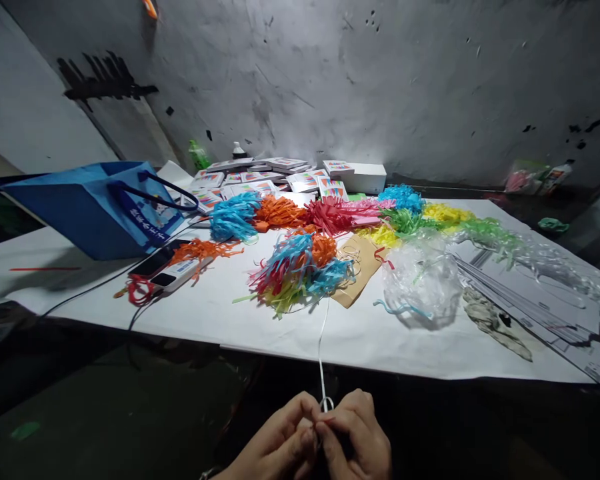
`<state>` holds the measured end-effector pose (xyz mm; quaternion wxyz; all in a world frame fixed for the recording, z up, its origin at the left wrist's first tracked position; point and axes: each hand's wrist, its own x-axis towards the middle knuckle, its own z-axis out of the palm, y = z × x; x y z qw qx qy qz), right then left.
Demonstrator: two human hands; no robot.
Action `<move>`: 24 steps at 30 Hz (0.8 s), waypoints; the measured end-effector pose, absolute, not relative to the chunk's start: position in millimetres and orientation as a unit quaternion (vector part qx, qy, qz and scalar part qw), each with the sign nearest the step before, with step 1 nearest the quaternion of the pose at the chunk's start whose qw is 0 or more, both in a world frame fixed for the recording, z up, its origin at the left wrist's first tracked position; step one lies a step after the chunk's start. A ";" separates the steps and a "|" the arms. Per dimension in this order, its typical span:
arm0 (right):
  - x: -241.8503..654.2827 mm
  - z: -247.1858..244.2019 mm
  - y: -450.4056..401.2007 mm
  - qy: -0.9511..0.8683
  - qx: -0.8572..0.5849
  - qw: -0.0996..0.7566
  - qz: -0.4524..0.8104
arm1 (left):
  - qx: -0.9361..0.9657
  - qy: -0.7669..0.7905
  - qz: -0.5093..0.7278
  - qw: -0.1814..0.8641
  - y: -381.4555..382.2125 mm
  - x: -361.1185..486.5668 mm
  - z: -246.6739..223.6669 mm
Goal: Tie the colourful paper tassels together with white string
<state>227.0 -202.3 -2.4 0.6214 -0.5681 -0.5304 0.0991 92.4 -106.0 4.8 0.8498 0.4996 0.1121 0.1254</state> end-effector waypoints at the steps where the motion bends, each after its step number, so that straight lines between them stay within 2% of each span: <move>1: 225.5 -0.2 -202.0 -0.500 -0.576 0.637 0.116 | 0.516 0.119 0.105 0.842 -105.3 93.0 6.3; 6: 219.1 5.2 -201.2 -0.391 -0.613 0.669 0.153 | 0.616 0.172 0.072 0.765 -97.0 92.5 15.9; 11: 226.8 1.5 -201.4 -0.325 -0.618 0.710 0.090 | 0.771 0.197 0.133 0.591 -87.8 93.5 24.5; 20: 239.7 -13.3 -203.5 -0.329 -0.630 0.701 0.061 | 0.807 0.193 0.118 0.545 -88.8 97.3 23.3; 24: 256.1 0.2 -204.2 -0.258 -0.587 0.767 0.032 | 0.817 0.246 0.142 0.502 -83.5 88.8 17.1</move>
